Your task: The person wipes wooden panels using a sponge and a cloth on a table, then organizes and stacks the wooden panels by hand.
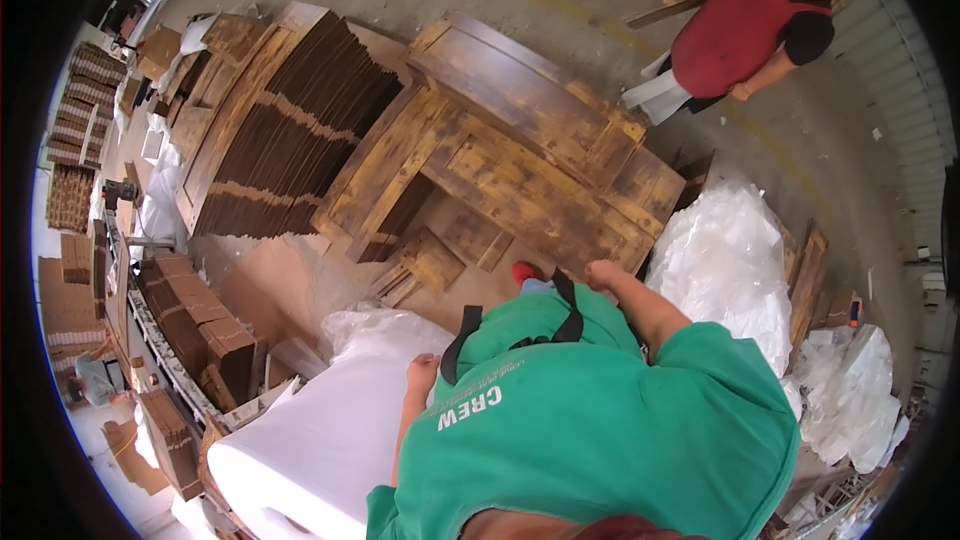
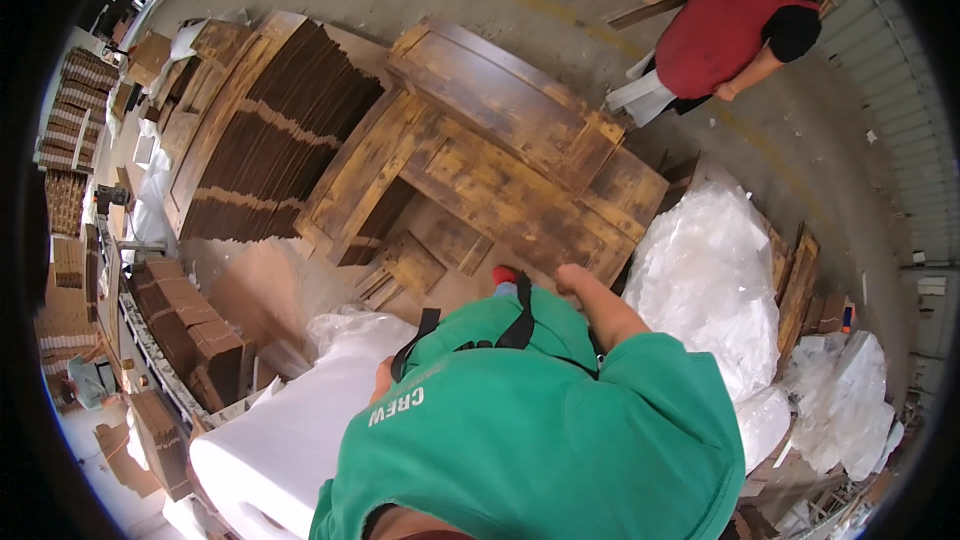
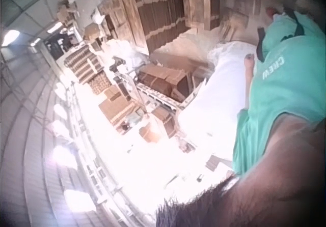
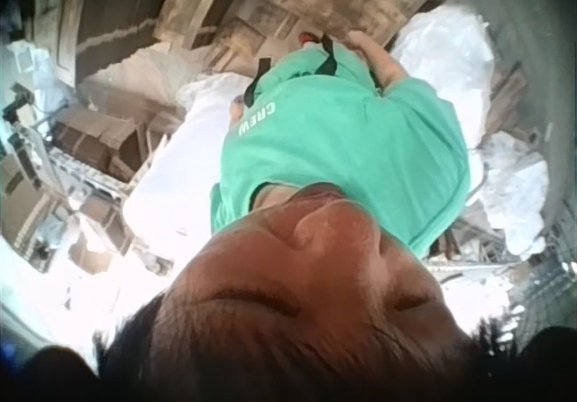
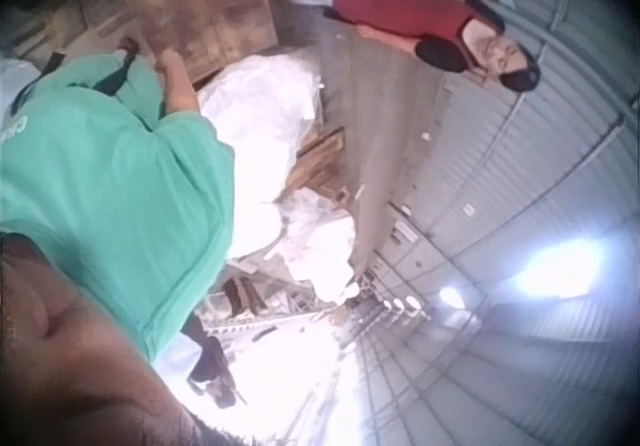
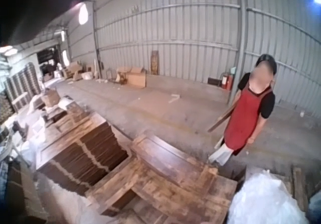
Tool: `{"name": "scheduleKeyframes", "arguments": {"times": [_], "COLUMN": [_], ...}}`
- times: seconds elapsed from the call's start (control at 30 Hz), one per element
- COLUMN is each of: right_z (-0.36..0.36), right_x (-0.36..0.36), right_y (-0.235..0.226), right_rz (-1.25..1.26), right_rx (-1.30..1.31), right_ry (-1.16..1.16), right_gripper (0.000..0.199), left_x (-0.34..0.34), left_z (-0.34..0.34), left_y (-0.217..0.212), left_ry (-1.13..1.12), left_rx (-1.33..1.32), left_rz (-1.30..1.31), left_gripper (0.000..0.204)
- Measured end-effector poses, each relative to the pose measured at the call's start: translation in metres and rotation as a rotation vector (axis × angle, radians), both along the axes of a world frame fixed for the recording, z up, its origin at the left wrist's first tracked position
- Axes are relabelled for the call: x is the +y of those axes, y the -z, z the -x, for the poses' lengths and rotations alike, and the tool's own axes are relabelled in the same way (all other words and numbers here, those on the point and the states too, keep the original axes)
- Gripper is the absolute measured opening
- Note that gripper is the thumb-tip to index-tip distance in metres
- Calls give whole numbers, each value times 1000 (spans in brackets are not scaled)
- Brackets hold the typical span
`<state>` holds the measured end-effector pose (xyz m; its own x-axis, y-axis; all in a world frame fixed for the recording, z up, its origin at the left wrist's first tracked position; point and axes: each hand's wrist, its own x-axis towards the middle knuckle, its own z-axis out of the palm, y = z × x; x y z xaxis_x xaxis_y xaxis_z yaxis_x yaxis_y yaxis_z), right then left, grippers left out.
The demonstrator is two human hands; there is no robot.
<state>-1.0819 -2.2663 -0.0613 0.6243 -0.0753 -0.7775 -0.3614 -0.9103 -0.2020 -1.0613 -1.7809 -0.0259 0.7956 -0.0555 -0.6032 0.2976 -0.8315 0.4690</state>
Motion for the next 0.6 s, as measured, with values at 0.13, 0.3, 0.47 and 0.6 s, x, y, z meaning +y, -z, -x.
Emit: {"name": "scheduleKeyframes", "arguments": {"times": [0.13, 0.3, 0.47, 0.6], "right_z": [8, 3, 0, -29], "right_x": [4, 15, 11, 2], "right_y": [23, 14, 26, 14], "right_rz": [-24, -45, -5, -72], "right_rx": [-50, 6, 20, -22], "right_ry": [-60, -68, -60, -209], "right_gripper": [20, 25, 26, 25], "left_x": [5, 11, 17, 39], "left_z": [10, 32, 48, 61], "left_y": [16, 65, 93, 127], "left_ry": [-61, -145, -2, 30], "left_rx": [25, 60, 85, 33], "left_rz": [54, 142, 118, 79], "left_gripper": [33, 31, 34, 38]}}
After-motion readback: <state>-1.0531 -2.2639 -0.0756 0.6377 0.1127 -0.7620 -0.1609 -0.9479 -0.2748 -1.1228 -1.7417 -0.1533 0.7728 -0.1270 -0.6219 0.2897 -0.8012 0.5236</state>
